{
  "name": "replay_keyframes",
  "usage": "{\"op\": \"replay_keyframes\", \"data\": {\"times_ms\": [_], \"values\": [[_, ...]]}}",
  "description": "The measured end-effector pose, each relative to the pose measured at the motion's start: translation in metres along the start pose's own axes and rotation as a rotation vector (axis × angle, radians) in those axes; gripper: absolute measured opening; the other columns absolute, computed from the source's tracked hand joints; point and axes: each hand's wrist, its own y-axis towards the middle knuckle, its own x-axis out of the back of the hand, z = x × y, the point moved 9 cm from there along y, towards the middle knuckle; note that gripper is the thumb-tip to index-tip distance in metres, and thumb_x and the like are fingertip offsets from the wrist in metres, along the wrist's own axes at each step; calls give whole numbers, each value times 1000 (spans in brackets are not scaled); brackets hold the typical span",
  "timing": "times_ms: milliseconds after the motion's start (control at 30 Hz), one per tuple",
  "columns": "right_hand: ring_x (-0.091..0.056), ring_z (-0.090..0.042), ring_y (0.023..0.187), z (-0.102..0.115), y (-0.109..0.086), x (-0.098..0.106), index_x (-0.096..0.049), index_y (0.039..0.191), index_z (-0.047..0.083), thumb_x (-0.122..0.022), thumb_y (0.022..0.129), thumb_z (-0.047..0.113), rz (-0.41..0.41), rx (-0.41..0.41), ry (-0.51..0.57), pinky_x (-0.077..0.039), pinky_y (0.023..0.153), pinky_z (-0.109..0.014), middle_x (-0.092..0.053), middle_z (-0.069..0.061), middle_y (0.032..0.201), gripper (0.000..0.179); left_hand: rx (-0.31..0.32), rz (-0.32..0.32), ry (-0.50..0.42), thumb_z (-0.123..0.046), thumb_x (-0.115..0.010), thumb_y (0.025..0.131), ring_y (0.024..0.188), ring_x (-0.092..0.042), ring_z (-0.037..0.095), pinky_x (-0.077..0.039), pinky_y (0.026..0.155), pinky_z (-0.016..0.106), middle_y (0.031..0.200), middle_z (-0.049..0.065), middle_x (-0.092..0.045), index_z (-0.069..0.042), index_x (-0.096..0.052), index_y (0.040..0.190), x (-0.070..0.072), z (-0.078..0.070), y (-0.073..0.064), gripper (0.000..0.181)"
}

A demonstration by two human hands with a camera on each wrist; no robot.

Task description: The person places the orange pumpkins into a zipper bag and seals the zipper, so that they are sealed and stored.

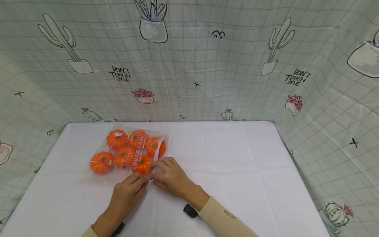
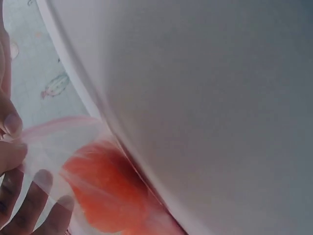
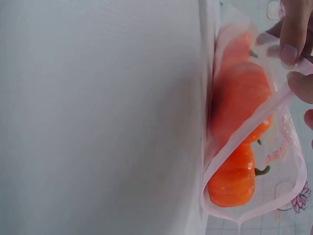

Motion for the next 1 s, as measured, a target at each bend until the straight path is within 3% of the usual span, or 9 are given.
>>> {"op": "replay_keyframes", "data": {"times_ms": [233,500,800,1000], "values": [[-60,-22,118,-5,-1,5,-82,93,22,-93,82,18,-1,-42,30,-49,105,-40,-68,0,120,16,98,9,0,-6,-101,62,63,-66,9,-53,50,24,77,-3,-64,-12,-75,80,0,4,6,32],[-60,-22,116,-7,-3,4,-82,92,21,-94,80,16,-24,-15,24,-50,103,-41,-68,0,120,18,165,54,-20,-6,-100,65,68,-71,13,-58,56,29,78,-2,-66,-10,-77,81,-5,6,7,29],[-61,-22,113,-8,-3,6,-82,93,20,-94,79,17,-40,9,8,-50,101,-41,-69,0,118,19,53,33,-20,-1,-96,69,65,-67,10,-56,54,25,79,-2,-65,-9,-76,85,-7,-3,7,27],[-60,-20,112,-10,-1,6,-82,94,21,-94,80,21,-38,36,-31,-49,100,-41,-69,1,117,18,27,4,-21,1,-96,69,63,-67,11,-55,53,25,80,-2,-64,-9,-76,87,-5,-5,8,29]]}}
